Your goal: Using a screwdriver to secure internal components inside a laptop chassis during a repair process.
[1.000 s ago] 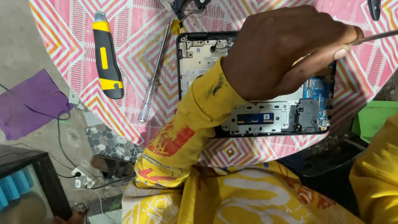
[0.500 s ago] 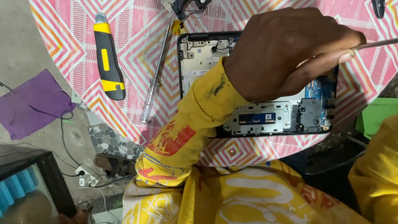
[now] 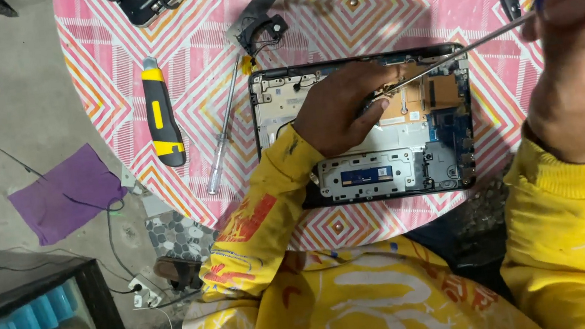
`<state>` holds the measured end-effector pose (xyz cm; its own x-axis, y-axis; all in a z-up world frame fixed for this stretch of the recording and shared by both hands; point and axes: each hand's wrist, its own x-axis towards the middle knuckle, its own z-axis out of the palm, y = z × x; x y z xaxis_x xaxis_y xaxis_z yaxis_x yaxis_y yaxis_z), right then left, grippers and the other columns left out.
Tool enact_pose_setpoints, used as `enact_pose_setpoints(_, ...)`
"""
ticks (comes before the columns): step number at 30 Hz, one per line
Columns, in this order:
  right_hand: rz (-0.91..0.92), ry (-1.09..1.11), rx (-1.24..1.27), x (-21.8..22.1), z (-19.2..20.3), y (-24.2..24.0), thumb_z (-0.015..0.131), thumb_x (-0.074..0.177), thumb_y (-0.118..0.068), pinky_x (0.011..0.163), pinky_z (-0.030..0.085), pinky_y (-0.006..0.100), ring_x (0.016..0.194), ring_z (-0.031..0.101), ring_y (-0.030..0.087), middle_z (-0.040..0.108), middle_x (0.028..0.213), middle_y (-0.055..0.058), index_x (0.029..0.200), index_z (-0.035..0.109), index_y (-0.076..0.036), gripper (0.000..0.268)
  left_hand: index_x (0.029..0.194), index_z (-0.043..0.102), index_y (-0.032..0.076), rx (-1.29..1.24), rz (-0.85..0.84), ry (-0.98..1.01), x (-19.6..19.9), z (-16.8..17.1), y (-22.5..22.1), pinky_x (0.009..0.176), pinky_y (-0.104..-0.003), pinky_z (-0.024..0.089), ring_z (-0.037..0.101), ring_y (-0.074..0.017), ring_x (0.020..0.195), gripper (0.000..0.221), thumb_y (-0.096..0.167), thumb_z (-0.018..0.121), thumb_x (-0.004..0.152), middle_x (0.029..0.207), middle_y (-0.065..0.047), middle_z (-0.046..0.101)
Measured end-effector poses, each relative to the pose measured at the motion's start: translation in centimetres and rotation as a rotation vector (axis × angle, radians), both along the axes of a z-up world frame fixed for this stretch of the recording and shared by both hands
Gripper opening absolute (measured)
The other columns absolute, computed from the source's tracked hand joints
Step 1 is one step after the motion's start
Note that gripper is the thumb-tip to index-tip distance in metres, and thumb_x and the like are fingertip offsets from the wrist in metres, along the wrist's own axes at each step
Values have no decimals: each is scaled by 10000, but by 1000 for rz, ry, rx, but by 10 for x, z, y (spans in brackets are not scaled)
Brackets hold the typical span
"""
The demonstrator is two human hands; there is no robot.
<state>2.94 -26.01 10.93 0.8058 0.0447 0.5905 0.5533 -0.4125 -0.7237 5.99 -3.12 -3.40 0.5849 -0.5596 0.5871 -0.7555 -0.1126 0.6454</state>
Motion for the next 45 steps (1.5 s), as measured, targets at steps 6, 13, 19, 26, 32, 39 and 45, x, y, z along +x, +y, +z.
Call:
enact_pose_setpoints(6,29,-73,-136,5,-20,19,506,1186,-93,663,535,383,726,626,306,633,939,286,1088,613,194,322,1335,564,102,-11,22,157,5,-4,-6,924,-428,609,727,-298,1116,311,264,456,1092,1284,-92,685)
enact_pose_setpoints(13,9,117,7,-6,-62,0,485,1141,-281,826,534,402,905,633,333,633,986,263,1064,630,164,474,1194,646,104,-231,-102,360,4,12,-1,745,-331,548,703,-191,829,189,204,551,1064,1005,-67,721)
enact_pose_setpoints(19,203,339,323,-7,-104,-6,496,1124,-224,658,580,328,676,627,230,577,785,166,1039,484,17,256,1272,620,107,-224,-258,581,1,8,6,771,-301,656,771,-179,857,229,187,537,1074,984,-90,739)
enact_pose_setpoints(26,159,376,352,-1,-117,-6,459,1150,-276,606,540,331,629,618,245,541,742,140,1003,403,-63,265,1292,607,138,-13,-95,263,-1,6,6,850,-432,605,741,-295,1006,268,249,496,1075,1169,-84,727)
enact_pose_setpoints(32,135,388,389,0,-125,-10,487,1142,-287,585,545,324,621,627,229,537,722,112,995,421,-76,265,1241,611,151,28,30,93,-3,15,3,701,-419,563,750,-283,890,196,201,508,1081,1023,-61,744)
enact_pose_setpoints(39,88,443,471,-1,-122,-8,517,1132,-302,569,550,327,602,614,225,557,729,137,1001,423,-82,273,1297,576,204,156,141,-112,-13,4,-3,563,-394,488,667,-251,684,240,140,544,1069,1078,-9,716)
enact_pose_setpoints(45,99,439,467,0,-118,-5,497,1135,-303,644,582,379,599,594,246,552,727,180,1009,408,-62,286,1254,592,173,111,89,7,-9,22,-2,549,-398,475,691,-262,751,211,152,491,1071,1071,-22,669)
